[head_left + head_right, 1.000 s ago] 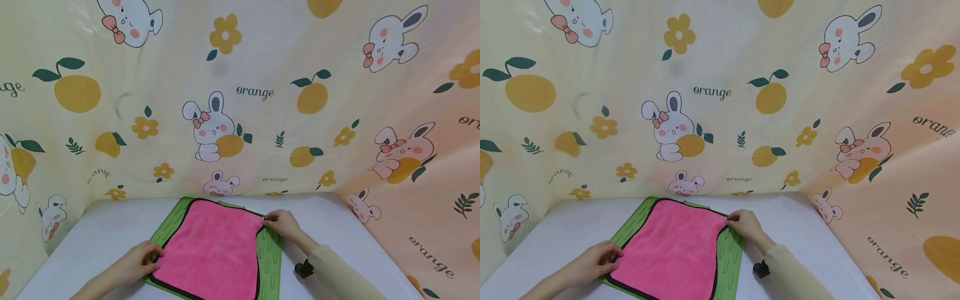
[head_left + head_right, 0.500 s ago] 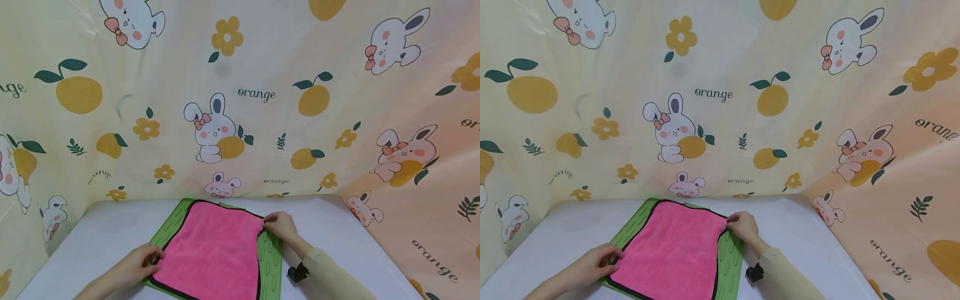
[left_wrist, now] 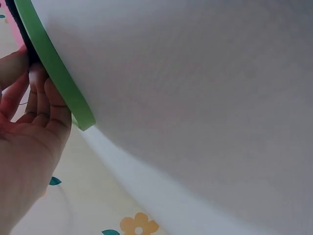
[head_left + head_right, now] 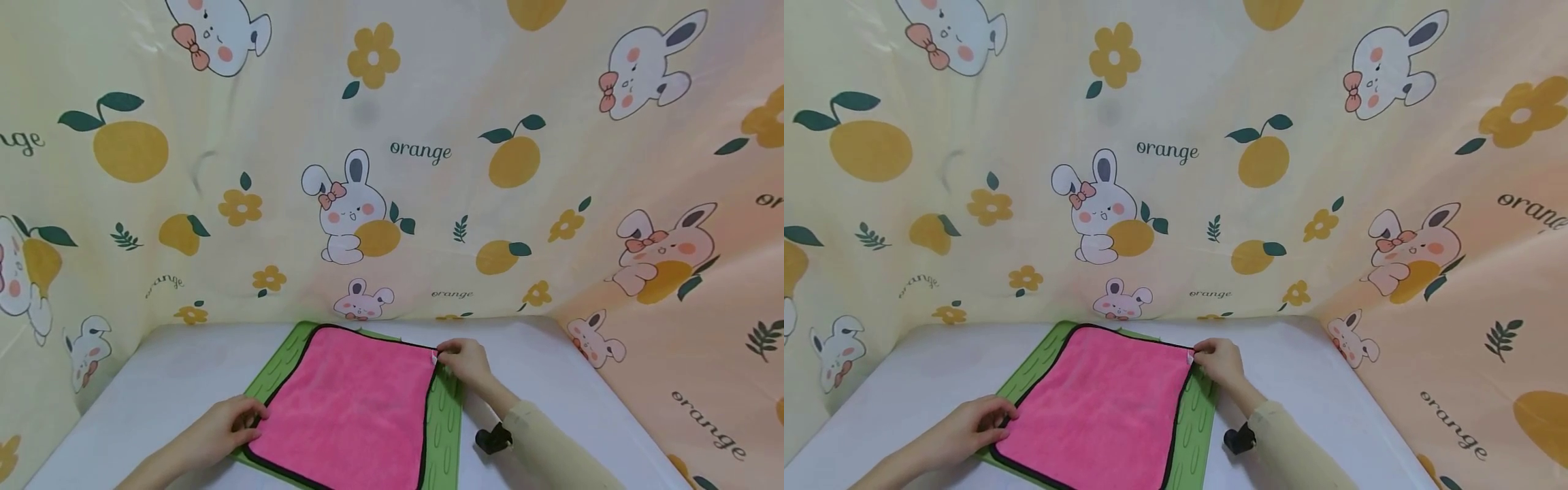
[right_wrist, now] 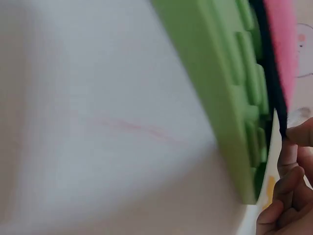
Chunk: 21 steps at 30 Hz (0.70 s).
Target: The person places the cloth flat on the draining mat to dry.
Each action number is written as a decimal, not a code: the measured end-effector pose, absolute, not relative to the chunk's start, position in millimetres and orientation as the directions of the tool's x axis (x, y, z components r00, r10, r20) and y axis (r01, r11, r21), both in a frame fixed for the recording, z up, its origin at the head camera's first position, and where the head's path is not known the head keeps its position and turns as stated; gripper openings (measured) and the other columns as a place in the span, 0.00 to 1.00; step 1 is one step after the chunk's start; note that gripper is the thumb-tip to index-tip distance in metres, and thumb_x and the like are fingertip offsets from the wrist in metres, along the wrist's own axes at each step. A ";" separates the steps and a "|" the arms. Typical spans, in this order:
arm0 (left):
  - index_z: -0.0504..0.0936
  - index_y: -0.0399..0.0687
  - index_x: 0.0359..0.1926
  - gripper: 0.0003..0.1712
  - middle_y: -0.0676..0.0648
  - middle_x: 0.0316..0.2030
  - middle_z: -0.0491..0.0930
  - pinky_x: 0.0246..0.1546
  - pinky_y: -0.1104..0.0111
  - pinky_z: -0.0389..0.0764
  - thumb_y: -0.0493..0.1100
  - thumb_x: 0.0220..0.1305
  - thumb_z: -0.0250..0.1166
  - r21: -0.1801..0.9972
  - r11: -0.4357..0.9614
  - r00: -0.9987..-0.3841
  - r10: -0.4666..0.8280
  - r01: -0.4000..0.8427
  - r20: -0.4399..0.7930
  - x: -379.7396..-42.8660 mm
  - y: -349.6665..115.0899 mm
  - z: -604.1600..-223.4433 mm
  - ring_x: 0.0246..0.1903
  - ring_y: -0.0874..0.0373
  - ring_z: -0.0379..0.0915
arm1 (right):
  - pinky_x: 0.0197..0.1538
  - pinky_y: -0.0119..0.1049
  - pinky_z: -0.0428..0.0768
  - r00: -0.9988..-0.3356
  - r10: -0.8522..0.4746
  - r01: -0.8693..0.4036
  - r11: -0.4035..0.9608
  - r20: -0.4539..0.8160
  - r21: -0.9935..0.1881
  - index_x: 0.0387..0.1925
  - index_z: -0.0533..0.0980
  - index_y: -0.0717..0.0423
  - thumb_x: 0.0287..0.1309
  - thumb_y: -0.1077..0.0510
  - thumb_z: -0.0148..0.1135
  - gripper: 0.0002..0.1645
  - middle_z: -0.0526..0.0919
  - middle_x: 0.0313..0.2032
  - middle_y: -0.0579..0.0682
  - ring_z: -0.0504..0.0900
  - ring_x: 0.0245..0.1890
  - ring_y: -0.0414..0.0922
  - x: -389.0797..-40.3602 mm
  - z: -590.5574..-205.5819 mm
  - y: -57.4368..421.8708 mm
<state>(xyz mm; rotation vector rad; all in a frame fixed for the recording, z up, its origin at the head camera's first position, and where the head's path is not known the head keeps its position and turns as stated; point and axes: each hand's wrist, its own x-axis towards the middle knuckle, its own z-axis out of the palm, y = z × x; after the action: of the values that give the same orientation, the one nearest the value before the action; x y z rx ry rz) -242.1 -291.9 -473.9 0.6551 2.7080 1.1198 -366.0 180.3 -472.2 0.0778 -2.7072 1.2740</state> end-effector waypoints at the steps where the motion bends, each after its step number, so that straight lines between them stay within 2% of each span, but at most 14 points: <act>1: 0.83 0.44 0.48 0.10 0.51 0.33 0.73 0.30 0.71 0.73 0.38 0.67 0.71 0.702 0.627 -0.896 0.444 0.338 0.035 -242.1 -292.1 -473.6 0.31 0.68 0.66 | 0.38 0.36 0.78 -0.987 0.020 -0.110 0.642 0.160 -0.759 0.38 0.88 0.59 0.56 0.64 0.70 0.08 0.89 0.33 0.49 0.80 0.35 0.44 -367.2 -470.9 181.1; 5: 0.83 0.44 0.48 0.10 0.51 0.33 0.73 0.30 0.71 0.73 0.38 0.67 0.71 0.703 0.626 -0.895 0.445 0.337 0.033 -241.9 -292.1 -473.4 0.31 0.68 0.66 | 0.37 0.36 0.77 -0.988 0.014 -0.104 0.666 0.152 -0.738 0.37 0.89 0.59 0.56 0.64 0.70 0.06 0.89 0.34 0.50 0.79 0.34 0.44 -371.0 -470.2 183.2; 9: 0.83 0.44 0.48 0.10 0.51 0.33 0.73 0.30 0.71 0.73 0.38 0.67 0.71 0.705 0.625 -0.894 0.447 0.334 0.028 -242.4 -292.0 -473.9 0.31 0.68 0.66 | 0.36 0.36 0.80 -0.992 -0.018 -0.102 0.701 0.125 -0.706 0.35 0.89 0.56 0.57 0.64 0.71 0.04 0.90 0.34 0.49 0.82 0.35 0.44 -371.2 -477.5 184.6; 15: 0.83 0.44 0.48 0.10 0.51 0.34 0.73 0.30 0.71 0.73 0.38 0.67 0.71 0.703 0.631 -0.898 0.440 0.328 0.025 -242.2 -292.7 -473.9 0.32 0.67 0.66 | 0.41 0.40 0.83 -0.985 -0.061 -0.157 0.723 0.164 -0.673 0.34 0.89 0.54 0.58 0.65 0.71 0.05 0.90 0.36 0.49 0.86 0.43 0.49 -369.0 -484.4 185.2; 21: 0.83 0.44 0.47 0.10 0.51 0.34 0.73 0.31 0.71 0.73 0.36 0.66 0.71 0.684 0.633 -0.894 0.445 0.362 0.061 -242.1 -293.3 -474.5 0.32 0.68 0.66 | 0.38 0.37 0.81 -0.980 -0.103 -0.191 0.710 0.168 -0.677 0.38 0.89 0.54 0.58 0.65 0.70 0.07 0.90 0.36 0.48 0.84 0.37 0.43 -363.7 -480.8 185.9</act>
<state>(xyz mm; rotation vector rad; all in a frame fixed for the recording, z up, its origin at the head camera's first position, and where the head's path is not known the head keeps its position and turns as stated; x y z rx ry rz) -242.1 -293.3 -474.5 0.6781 2.7354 1.1085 -363.7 185.9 -480.8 0.2410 -2.7954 1.1270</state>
